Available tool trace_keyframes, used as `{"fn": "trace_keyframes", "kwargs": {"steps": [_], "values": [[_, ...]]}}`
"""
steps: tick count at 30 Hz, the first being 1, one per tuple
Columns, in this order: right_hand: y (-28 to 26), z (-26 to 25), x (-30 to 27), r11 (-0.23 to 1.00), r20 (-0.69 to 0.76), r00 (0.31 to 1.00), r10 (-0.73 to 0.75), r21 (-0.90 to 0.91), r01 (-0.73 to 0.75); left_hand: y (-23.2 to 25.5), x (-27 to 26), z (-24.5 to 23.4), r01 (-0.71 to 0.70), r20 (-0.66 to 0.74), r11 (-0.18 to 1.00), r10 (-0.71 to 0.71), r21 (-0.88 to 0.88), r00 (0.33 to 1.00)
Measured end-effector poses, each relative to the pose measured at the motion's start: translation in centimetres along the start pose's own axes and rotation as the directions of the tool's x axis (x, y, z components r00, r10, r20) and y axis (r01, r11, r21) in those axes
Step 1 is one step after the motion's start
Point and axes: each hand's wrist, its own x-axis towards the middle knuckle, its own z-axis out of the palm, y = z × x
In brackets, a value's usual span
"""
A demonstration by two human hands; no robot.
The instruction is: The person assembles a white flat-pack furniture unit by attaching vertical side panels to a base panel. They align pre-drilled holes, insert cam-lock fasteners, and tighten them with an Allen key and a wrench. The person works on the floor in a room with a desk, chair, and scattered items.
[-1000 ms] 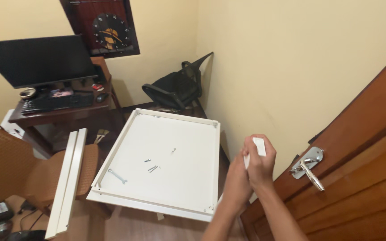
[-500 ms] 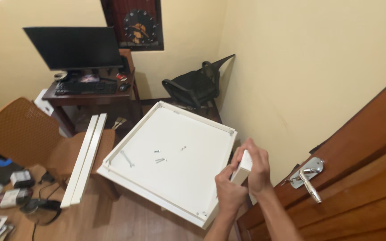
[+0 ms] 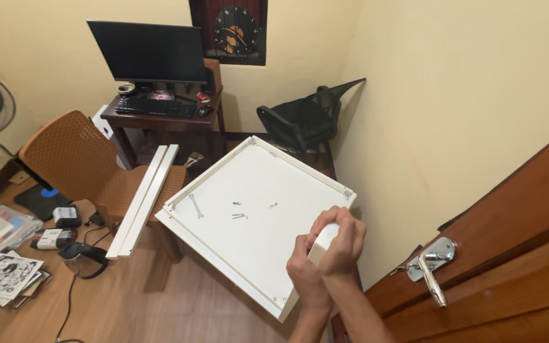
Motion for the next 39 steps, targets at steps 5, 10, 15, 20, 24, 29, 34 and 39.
{"fn": "trace_keyframes", "kwargs": {"steps": [5, 10, 15, 20, 24, 29, 34, 39], "values": [[-0.2, 1.7, -1.5, 0.980, -0.048, 0.997, -0.061, -0.192, 0.051, -1.9, 0.8, -2.2, -0.067, 0.026, 0.997, 0.066, 0.034, 0.997], [0.0, 5.0, -1.7, 0.985, -0.152, 0.983, -0.100, -0.156, 0.076, -2.6, 3.1, -4.9, -0.137, 0.128, 0.990, 0.138, -0.014, 0.982], [0.6, 7.2, -2.0, 0.993, -0.158, 0.986, -0.055, -0.109, 0.038, -3.3, 4.6, -7.4, -0.265, 0.145, 0.964, 0.262, 0.001, 0.954], [0.9, 8.3, -2.6, 0.987, -0.109, 0.986, -0.127, -0.111, 0.115, -4.0, 5.0, -8.8, -0.347, 0.122, 0.938, 0.345, -0.006, 0.931], [0.7, 8.1, -2.6, 0.989, -0.076, 0.991, -0.110, -0.107, 0.102, -4.3, 5.0, -8.7, -0.321, 0.128, 0.947, 0.320, -0.012, 0.939], [0.9, 7.5, -2.4, 0.998, 0.002, 0.998, -0.056, -0.015, 0.056, -3.9, 4.6, -9.1, -0.342, 0.132, 0.939, 0.336, 0.030, 0.933], [1.2, 6.9, -1.7, 0.999, 0.096, 0.995, -0.030, -0.013, 0.032, -3.5, 4.4, -8.8, -0.409, 0.092, 0.911, 0.404, 0.051, 0.910], [1.2, 7.1, -1.8, 0.998, 0.097, 0.994, -0.057, -0.036, 0.061, -3.9, 4.0, -8.4, -0.327, 0.057, 0.942, 0.324, 0.077, 0.944]]}}
